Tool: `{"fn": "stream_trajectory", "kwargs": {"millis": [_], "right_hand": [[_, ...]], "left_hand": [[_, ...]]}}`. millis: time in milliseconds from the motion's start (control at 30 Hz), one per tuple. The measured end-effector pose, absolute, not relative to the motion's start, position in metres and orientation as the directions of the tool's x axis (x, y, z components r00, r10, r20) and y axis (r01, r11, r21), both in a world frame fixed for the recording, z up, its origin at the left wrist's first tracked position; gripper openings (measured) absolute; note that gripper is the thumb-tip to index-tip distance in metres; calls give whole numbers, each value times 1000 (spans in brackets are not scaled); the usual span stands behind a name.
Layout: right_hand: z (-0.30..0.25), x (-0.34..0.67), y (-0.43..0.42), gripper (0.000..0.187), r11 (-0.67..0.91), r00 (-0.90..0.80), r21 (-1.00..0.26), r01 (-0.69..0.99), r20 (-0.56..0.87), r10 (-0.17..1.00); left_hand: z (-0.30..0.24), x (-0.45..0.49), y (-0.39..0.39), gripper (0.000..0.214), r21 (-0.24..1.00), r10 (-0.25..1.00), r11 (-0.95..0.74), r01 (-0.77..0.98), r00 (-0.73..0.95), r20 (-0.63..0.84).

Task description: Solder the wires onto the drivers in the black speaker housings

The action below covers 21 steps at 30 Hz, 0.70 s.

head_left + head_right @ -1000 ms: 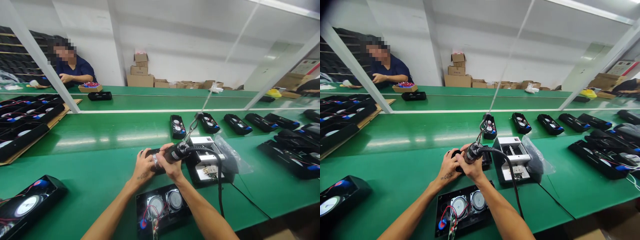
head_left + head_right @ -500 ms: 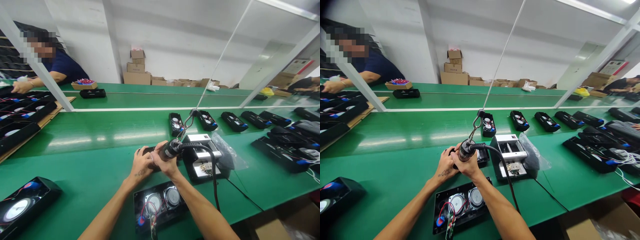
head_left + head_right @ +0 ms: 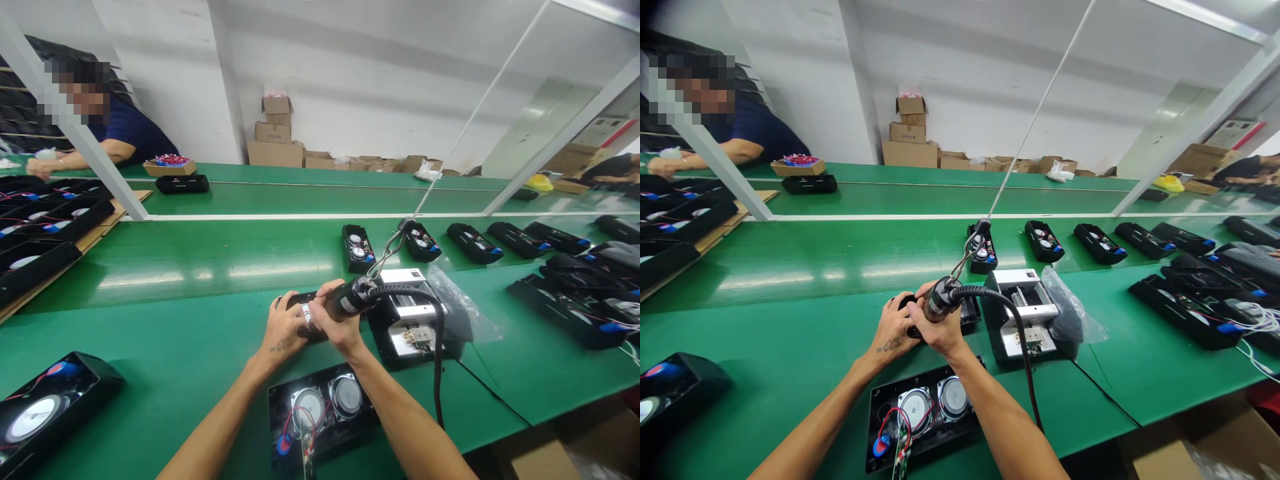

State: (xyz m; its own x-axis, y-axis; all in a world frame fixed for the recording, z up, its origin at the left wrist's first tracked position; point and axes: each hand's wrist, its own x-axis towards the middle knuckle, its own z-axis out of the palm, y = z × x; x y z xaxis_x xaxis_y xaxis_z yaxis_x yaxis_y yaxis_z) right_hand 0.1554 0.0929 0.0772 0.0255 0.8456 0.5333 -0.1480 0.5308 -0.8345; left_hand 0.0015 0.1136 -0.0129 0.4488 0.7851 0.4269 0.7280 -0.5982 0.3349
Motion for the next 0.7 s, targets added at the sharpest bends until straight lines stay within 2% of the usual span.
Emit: {"fn": "stream_trajectory", "kwargs": {"millis": [567, 700], "right_hand": [[78, 158, 90, 21, 522, -14, -836, -167, 532, 847], [75, 157, 91, 22, 508, 7, -852, -126, 512, 859]], "left_hand": [[-12, 2, 113, 38, 331, 782, -600, 728, 445, 437], [-11, 3, 112, 40, 327, 783, -595, 735, 438, 441]]}}
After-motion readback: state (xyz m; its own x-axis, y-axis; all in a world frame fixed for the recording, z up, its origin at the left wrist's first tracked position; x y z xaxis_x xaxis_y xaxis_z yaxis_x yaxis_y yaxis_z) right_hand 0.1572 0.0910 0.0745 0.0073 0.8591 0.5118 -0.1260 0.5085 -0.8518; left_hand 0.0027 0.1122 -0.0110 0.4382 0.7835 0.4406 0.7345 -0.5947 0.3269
